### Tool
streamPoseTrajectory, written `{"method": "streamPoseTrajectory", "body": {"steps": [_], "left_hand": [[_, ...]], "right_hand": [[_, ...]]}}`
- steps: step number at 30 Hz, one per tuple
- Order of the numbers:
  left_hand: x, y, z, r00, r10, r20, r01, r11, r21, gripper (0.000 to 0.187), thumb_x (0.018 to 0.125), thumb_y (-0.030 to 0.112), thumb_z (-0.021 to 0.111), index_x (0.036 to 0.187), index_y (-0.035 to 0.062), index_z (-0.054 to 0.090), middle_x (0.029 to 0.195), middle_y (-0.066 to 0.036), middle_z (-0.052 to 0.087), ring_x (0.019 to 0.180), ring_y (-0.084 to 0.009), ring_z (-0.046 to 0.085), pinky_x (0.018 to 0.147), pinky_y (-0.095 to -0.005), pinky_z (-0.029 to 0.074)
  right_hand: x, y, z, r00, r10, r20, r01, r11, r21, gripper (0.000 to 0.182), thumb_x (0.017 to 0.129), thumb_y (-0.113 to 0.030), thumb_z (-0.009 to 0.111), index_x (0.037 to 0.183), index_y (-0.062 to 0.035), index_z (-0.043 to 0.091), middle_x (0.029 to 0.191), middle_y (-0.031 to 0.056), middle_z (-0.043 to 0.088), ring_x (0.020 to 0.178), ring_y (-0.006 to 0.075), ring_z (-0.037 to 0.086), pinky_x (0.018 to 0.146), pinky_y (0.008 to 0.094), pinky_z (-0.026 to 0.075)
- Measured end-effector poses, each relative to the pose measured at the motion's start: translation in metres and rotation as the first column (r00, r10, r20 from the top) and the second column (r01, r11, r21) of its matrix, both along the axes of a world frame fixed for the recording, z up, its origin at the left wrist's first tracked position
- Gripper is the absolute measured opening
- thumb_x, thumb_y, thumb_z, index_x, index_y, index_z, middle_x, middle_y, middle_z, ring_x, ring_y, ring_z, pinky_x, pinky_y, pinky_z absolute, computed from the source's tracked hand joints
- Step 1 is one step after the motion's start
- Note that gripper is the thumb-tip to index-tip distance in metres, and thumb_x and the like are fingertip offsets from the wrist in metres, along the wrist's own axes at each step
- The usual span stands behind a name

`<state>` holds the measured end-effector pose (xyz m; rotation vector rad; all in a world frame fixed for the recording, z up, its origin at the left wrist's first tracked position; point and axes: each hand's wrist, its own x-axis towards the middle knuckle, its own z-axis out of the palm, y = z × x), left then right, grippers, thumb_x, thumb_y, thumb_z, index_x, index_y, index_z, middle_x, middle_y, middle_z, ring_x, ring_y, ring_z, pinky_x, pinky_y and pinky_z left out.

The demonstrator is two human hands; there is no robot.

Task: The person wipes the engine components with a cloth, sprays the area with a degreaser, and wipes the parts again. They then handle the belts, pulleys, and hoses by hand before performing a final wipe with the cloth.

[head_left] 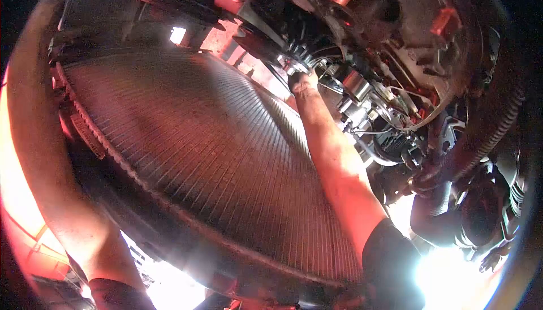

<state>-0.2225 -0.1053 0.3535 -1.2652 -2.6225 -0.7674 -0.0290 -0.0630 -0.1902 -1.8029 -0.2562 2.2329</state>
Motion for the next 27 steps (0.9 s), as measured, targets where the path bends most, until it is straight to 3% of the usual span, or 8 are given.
{"method": "streamPoseTrajectory", "body": {"steps": [1, 2, 3, 4, 5, 6, 8, 27], "left_hand": [[0.000, 0.001, -0.001, 1.000, 0.002, 0.003, -0.002, 1.000, 0.002, 0.031, 0.106, 0.022, 0.051, 0.131, 0.0048, 0.057, 0.127, -0.012, 0.068, 0.105, -0.0206, 0.068, 0.092, -0.0321, 0.055], [0.001, 0.001, -0.001, 1.000, 0.002, 0.004, -0.002, 1.000, 0.001, 0.031, 0.106, 0.021, 0.051, 0.132, 0.0048, 0.057, 0.127, -0.012, 0.068, 0.105, -0.0205, 0.068, 0.092, -0.0320, 0.055], [0.001, 0.002, -0.002, 1.000, 0.001, 0.006, -0.001, 1.000, 0.000, 0.031, 0.106, 0.021, 0.051, 0.132, 0.0049, 0.057, 0.127, -0.012, 0.068, 0.106, -0.0204, 0.068, 0.092, -0.0319, 0.055], [0.002, 0.003, -0.002, 1.000, 0.002, 0.009, -0.002, 1.000, 0.001, 0.031, 0.106, 0.021, 0.051, 0.132, 0.0049, 0.056, 0.127, -0.012, 0.067, 0.106, -0.0203, 0.068, 0.092, -0.0319, 0.055], [0.002, 0.003, -0.002, 1.000, 0.006, 0.006, -0.006, 1.000, 0.004, 0.032, 0.106, 0.021, 0.051, 0.133, 0.0050, 0.056, 0.127, -0.012, 0.067, 0.106, -0.0202, 0.068, 0.092, -0.0318, 0.055], [0.002, 0.004, -0.001, 1.000, 0.007, 0.007, -0.007, 1.000, 0.006, 0.032, 0.106, 0.021, 0.050, 0.133, 0.0050, 0.056, 0.127, -0.012, 0.067, 0.106, -0.0201, 0.068, 0.092, -0.0317, 0.055], [0.004, 0.003, 0.001, 1.000, 0.009, 0.001, -0.009, 1.000, 0.009, 0.032, 0.107, 0.021, 0.050, 0.134, 0.0051, 0.056, 0.127, -0.012, 0.067, 0.106, -0.0199, 0.068, 0.092, -0.0316, 0.055], [-0.001, 0.007, 0.015, 0.987, 0.100, 0.124, -0.113, 0.988, 0.106, 0.035, 0.109, 0.021, 0.048, 0.140, 0.0060, 0.052, 0.129, -0.011, 0.067, 0.108, -0.0181, 0.067, 0.094, -0.0303, 0.054]], "right_hand": [[0.000, 0.003, 0.003, 0.992, 0.123, 0.031, -0.125, 0.991, 0.045, 0.057, 0.094, -0.035, 0.073, 0.135, -0.0013, 0.055, 0.135, 0.0121, 0.059, 0.114, 0.0209, 0.060, 0.094, 0.0369, 0.056], [-0.003, 0.007, 0.005, 0.995, -0.094, 0.036, 0.098, 0.986, -0.135, 0.057, 0.092, -0.036, 0.074, 0.134, -0.0022, 0.056, 0.139, 0.0149, 0.059, 0.118, 0.0230, 0.062, 0.094, 0.0346, 0.057], [-0.001, 0.012, 0.008, 0.910, 0.383, 0.159, -0.394, 0.918, 0.046, 0.058, 0.091, -0.036, 0.075, 0.134, -0.0030, 0.056, 0.141, 0.0156, 0.058, 0.120, 0.0236, 0.062, 0.095, 0.0342, 0.057], [0.005, 0.017, 0.010, 0.597, 0.723, 0.347, -0.795, 0.589, 0.141, 0.059, 0.090, -0.037, 0.076, 0.135, -0.0037, 0.056, 0.143, 0.0163, 0.058, 0.123, 0.0242, 0.062, 0.096, 0.0339, 0.056], [0.005, 0.022, 0.015, 0.150, 0.826, 0.543, -0.987, 0.096, 0.127, 0.060, 0.089, -0.037, 0.077, 0.135, -0.0045, 0.056, 0.145, 0.0170, 0.057, 0.125, 0.0248, 0.062, 0.096, 0.0335, 0.056], [-0.001, 0.019, 0.015, 0.114, 0.832, 0.542, -0.993, 0.115, 0.032, 0.063, 0.091, -0.042, 0.074, 0.141, -0.0101, 0.054, 0.147, 0.0179, 0.056, 0.131, 0.0262, 0.060, 0.100, 0.0334, 0.055], [0.003, -0.005, -0.053, 0.069, 0.618, 0.783, -0.996, 0.005, 0.084, 0.063, 0.093, -0.047, 0.069, 0.144, -0.0140, 0.053, 0.145, 0.0163, 0.059, 0.129, 0.0271, 0.061, 0.102, 0.0336, 0.054], [0.018, 0.038, 0.017, -0.327, 0.716, 0.616, -0.945, -0.247, -0.215, 0.063, 0.096, -0.051, 0.061, 0.151, -0.0230, 0.050, 0.145, 0.0052, 0.060, 0.132, 0.0229, 0.060, 0.104, 0.0343, 0.051]]}}
